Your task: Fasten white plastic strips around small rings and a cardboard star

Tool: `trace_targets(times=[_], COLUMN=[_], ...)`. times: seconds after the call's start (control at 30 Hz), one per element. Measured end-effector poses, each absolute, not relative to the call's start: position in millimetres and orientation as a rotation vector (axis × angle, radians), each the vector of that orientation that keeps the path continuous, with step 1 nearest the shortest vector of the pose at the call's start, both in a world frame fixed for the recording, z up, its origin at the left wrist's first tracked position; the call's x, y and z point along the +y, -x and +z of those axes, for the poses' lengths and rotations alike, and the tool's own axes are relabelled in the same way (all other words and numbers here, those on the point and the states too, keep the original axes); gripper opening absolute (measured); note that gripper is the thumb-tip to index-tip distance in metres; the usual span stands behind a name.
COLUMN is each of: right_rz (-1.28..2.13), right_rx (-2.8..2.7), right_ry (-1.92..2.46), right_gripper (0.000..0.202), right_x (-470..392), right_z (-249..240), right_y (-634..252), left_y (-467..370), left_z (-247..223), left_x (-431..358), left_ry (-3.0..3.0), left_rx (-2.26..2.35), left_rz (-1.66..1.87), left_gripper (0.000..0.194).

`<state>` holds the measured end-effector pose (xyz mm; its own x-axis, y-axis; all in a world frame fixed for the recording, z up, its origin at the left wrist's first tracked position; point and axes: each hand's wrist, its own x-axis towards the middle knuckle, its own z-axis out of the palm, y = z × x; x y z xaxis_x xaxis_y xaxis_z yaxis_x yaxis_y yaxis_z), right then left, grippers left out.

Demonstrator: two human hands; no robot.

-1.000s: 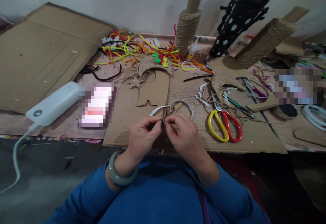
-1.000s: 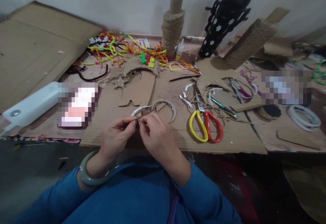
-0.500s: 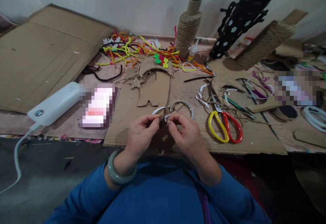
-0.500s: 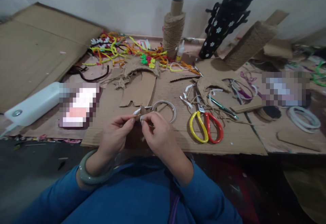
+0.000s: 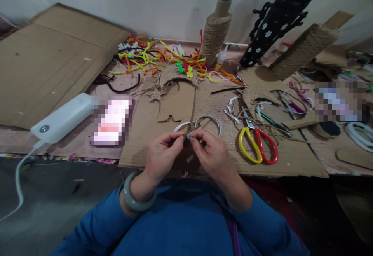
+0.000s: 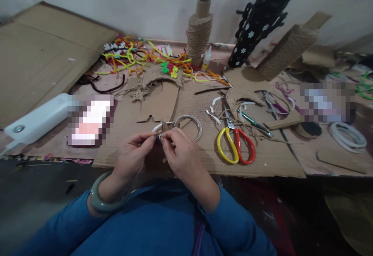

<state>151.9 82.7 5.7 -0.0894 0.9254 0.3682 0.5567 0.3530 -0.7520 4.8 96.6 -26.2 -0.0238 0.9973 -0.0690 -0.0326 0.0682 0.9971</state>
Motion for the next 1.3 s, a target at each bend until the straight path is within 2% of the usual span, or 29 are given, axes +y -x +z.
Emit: trace_targets(times=[0.63,1.03,1.3], right_rz=[0.386,0.442,0.452], right_rx=[-1.839,-1.847,-1.825], right_ry=[1.346,1.336,1.357], right_gripper=[0.013,0.013,0.012], right_x=[82,82,82], right_z=[6,6,7], right_y=[-151,-152,-151], left_y=[-7,-6,-7], left_z=[-13,-15,-13], left_x=[93,94,93], left_ry=[-1.278,-1.233,-1.403], left_rx=[1.283,1.259,1.266], left_rz=[1.129,1.140,1.166], left_gripper=[0.016,0.017,0.014])
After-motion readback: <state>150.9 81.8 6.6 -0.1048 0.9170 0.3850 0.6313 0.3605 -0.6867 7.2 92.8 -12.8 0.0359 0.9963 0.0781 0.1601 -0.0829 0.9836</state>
